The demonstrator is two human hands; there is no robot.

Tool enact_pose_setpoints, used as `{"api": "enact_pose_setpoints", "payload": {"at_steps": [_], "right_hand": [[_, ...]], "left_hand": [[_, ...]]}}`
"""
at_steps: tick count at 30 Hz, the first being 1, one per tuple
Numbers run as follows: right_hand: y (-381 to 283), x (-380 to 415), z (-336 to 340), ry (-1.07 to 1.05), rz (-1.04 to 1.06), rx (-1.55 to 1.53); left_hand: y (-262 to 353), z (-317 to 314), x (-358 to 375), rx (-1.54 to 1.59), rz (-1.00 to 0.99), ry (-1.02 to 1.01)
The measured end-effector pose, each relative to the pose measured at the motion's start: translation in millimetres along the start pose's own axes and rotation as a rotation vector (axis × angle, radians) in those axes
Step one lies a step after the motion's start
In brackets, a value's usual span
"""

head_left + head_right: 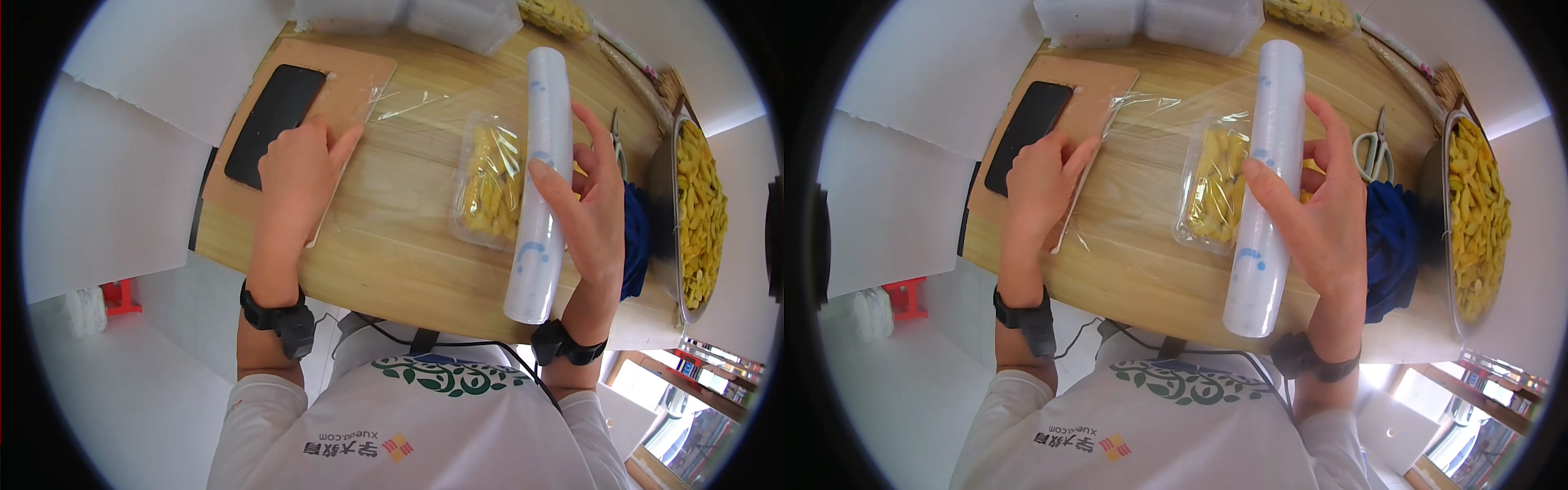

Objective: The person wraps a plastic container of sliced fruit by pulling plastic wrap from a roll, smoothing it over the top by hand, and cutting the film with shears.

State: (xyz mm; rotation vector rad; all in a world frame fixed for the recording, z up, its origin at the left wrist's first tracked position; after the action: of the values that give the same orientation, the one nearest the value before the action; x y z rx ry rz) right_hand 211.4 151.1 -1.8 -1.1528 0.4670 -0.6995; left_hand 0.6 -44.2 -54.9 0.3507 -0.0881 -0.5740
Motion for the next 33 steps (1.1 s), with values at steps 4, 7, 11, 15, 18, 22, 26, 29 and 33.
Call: {"api": "enact_pose_setpoints", "payload": {"at_steps": [4, 7, 11, 15, 18, 22, 26, 29, 33], "right_hand": [[-0.2, 0.4, 0.0, 0.002, -0.002, 0.013], [-0.3, 0.3, 0.0, 0.005, 0.007, 0.010], [0.1, 0.3, -0.2, 0.004, 0.012, -0.004], [-0.5, 0.6, -0.6, 0.007, 0.015, 0.004], [-0.8, 1.0, -1.7, 0.019, 0.000, 0.009], [0.0, 0.4, -1.2, 0.017, 0.004, 0.003], [-0.8, 0.3, -0.7, 0.016, 0.010, 0.029], [-0.4, 0.3, -1.2, 0.016, 0.010, 0.034], [-0.1, -0.2, -1.4, 0.020, 0.006, 0.031]], "left_hand": [[4.7, -5.4, 0.0, -0.043, -0.016, 0.007], [6.7, -3.6, 1.1, -0.033, -0.037, 0.030], [2.0, -6.1, -0.4, 0.000, 0.015, 0.052], [-2.8, -2.5, -1.6, 0.102, 0.024, 0.032], [-5.5, -5.4, -1.8, 0.154, 0.009, 0.071], [-6.1, -4.2, -3.5, 0.139, 0.040, 0.003], [-12.3, -6.6, -6.3, 0.416, 0.040, 0.093], [-11.4, -8.1, -7.7, 0.642, 0.014, 0.113], [-3.4, -14.1, -5.4, 0.692, -0.069, 0.109]]}}
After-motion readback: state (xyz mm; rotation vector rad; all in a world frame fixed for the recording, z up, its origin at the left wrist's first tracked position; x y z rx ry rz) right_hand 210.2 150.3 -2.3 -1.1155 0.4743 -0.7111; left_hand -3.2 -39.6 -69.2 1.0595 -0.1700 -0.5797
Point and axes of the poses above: each hand's wrist, its own x-axis away from the middle knuckle, its own z-axis out of the back of the hand, y = z × x, the point moved 4 cm from there along -x, towards the middle knuckle, and after that the axes turned 1 degree about -z, right-handed, at the moved point
